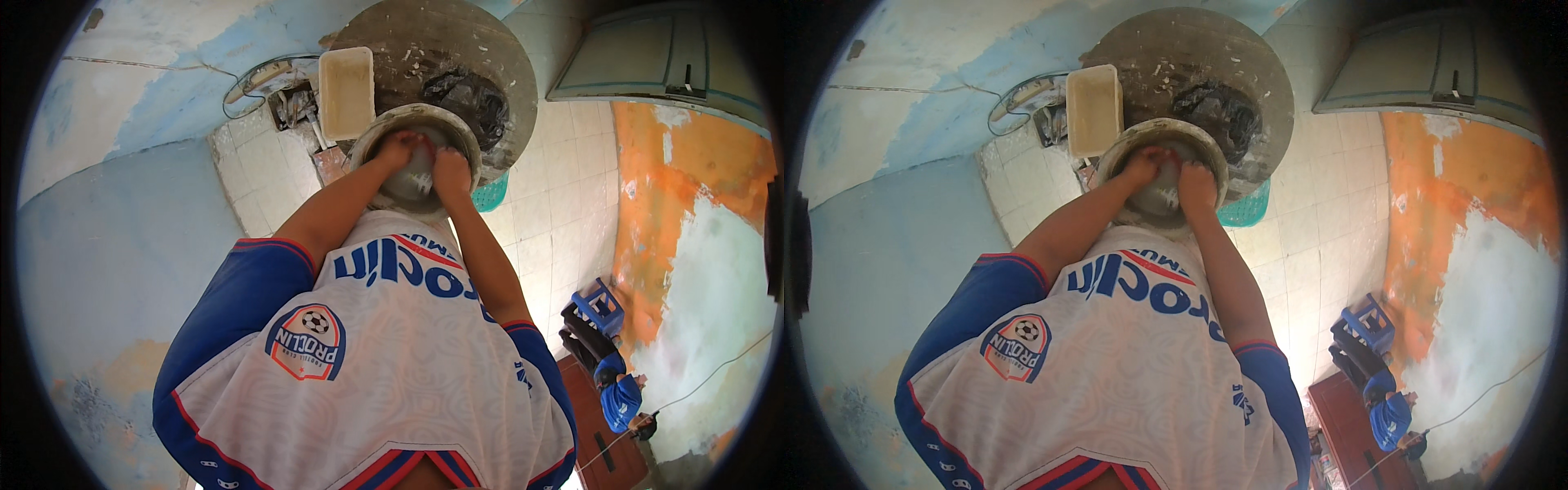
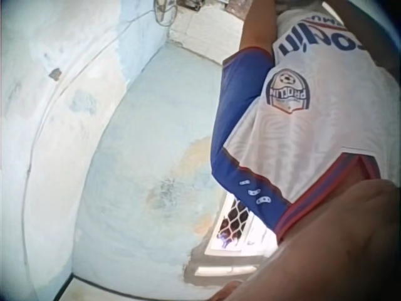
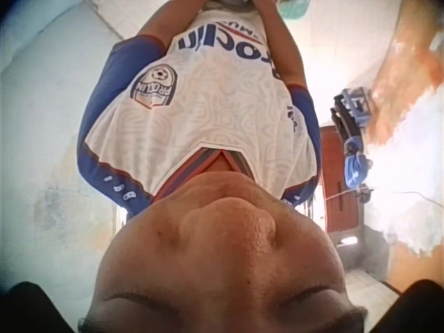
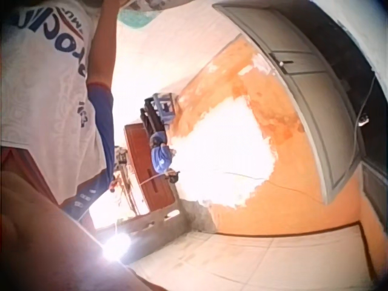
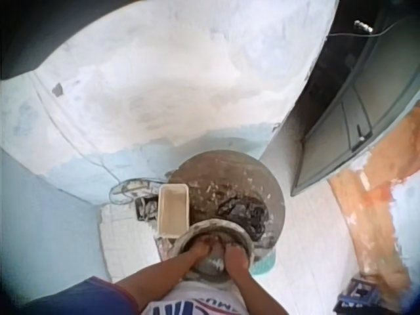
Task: The person prepares a mixture in a bucket and then uses a spreader to apply and smooth it onto a ceiling surface.
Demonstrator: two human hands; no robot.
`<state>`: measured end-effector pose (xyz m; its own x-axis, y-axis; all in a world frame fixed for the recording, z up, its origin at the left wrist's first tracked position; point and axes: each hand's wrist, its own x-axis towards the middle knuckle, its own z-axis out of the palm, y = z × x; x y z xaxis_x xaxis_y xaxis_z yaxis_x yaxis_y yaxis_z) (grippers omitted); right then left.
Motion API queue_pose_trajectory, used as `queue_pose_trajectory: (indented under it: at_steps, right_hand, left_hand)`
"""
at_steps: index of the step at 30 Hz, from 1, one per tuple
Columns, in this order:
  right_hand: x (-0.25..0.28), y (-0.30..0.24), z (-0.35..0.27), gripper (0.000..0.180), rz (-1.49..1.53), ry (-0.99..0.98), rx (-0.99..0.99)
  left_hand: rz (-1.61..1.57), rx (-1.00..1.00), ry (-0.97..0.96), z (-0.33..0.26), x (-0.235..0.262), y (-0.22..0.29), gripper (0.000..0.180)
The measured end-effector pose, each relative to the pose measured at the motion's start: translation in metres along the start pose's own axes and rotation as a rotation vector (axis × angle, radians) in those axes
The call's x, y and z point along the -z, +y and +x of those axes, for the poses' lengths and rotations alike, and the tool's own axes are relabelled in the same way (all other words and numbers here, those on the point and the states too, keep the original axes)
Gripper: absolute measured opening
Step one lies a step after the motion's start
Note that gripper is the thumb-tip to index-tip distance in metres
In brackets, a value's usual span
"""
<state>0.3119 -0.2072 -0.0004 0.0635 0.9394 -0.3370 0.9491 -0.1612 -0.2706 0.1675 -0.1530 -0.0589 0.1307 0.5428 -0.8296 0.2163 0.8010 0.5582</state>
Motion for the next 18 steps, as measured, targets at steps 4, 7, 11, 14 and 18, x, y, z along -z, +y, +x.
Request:
queue_pose_trajectory:
  at_steps: [4,7,11,14,18]
  right_hand:
    - [0.004,-0.007,-0.002,0.019,-0.061,0.014,0.04]
    - [0.007,-0.006,-0.002,0.019,-0.045,0.034,0.064]
    - [0.009,-0.006,0.002,0.021,0.0,-0.029,0.02]
    - [0.004,-0.001,0.0,0.023,0.045,-0.017,0.007]
    - [0.004,-0.003,-0.003,0.024,-0.01,-0.021,0.037]
  left_hand:
    - [0.078,-0.162,-0.075,0.032,0.01,-0.036,0.042]
    - [0.389,-0.727,-0.006,0.051,0.01,-0.06,0.049]
    - [0.218,-0.396,-0.056,0.042,0.004,-0.04,0.062]
    - [-0.037,-0.141,-0.136,0.012,0.002,-0.007,0.058]
    - [0.252,-0.197,-0.136,0.005,0.008,-0.002,0.041]
